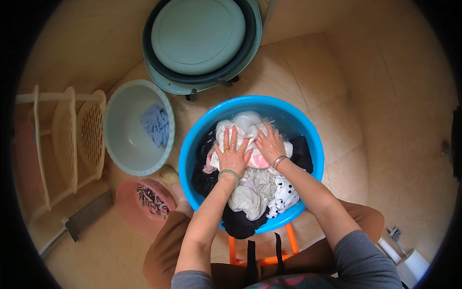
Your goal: The person sits on a small stool and hand-washes a pile of clothes in a blue basin filled with soapy water. They scrub and rinse various items, including a yellow cloth, a white cloth, and a black garment, by hand.
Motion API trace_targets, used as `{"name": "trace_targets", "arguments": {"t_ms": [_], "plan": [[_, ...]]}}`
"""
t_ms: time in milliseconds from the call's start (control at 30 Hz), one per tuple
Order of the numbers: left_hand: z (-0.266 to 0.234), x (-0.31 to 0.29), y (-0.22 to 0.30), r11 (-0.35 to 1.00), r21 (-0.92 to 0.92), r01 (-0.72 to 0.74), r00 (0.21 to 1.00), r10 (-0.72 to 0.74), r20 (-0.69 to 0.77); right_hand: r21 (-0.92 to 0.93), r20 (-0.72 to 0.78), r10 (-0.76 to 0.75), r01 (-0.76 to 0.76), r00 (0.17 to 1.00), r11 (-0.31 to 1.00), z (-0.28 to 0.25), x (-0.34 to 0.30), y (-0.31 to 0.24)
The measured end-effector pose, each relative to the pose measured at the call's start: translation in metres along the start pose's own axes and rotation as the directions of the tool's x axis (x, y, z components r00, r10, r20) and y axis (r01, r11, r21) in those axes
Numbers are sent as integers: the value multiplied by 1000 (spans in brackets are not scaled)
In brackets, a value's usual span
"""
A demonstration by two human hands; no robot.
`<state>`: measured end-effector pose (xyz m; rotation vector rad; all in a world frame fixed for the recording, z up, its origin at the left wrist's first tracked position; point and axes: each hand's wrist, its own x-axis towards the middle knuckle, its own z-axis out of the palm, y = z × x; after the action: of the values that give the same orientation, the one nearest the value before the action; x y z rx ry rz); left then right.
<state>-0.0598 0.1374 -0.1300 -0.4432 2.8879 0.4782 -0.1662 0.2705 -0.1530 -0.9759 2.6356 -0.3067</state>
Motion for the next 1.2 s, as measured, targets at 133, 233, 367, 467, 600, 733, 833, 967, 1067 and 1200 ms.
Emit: {"name": "trace_targets", "arguments": {"t_ms": [133,233,367,467,600,733,833,967,1067,1200], "plan": [[17,15,1,1000,-6,-1,990,1,141,32,123,22,-26,992,999,13,15,10],[25,24,-4,1000,-5,-22,982,23,185,169,151,100,-125,984,978,17,29,10],[22,58,-4,999,20,-39,944,30,328,240,203,343,-386,917,891,20,52,11],[14,78,0,985,81,-152,935,117,335,138,285,377,-427,881,893,32,53,15],[6,87,7,907,-155,392,812,-261,522,129,402,359,-440,843,889,32,53,26],[25,53,-7,976,-144,166,955,-123,270,204,292,65,-129,954,970,31,55,35],[18,13,27,629,-763,148,948,-309,-71,533,-279,58,105,958,840,-16,29,22],[-1,-15,55,-575,-806,140,881,-298,366,659,-264,-165,302,950,688,-89,-24,-35],[-46,0,43,-878,-360,315,868,112,485,715,-272,-339,425,901,555,-111,-73,-70],[-39,-22,31,-932,-160,326,884,241,401,664,-181,-494,476,850,577,-143,-107,-108]]}}
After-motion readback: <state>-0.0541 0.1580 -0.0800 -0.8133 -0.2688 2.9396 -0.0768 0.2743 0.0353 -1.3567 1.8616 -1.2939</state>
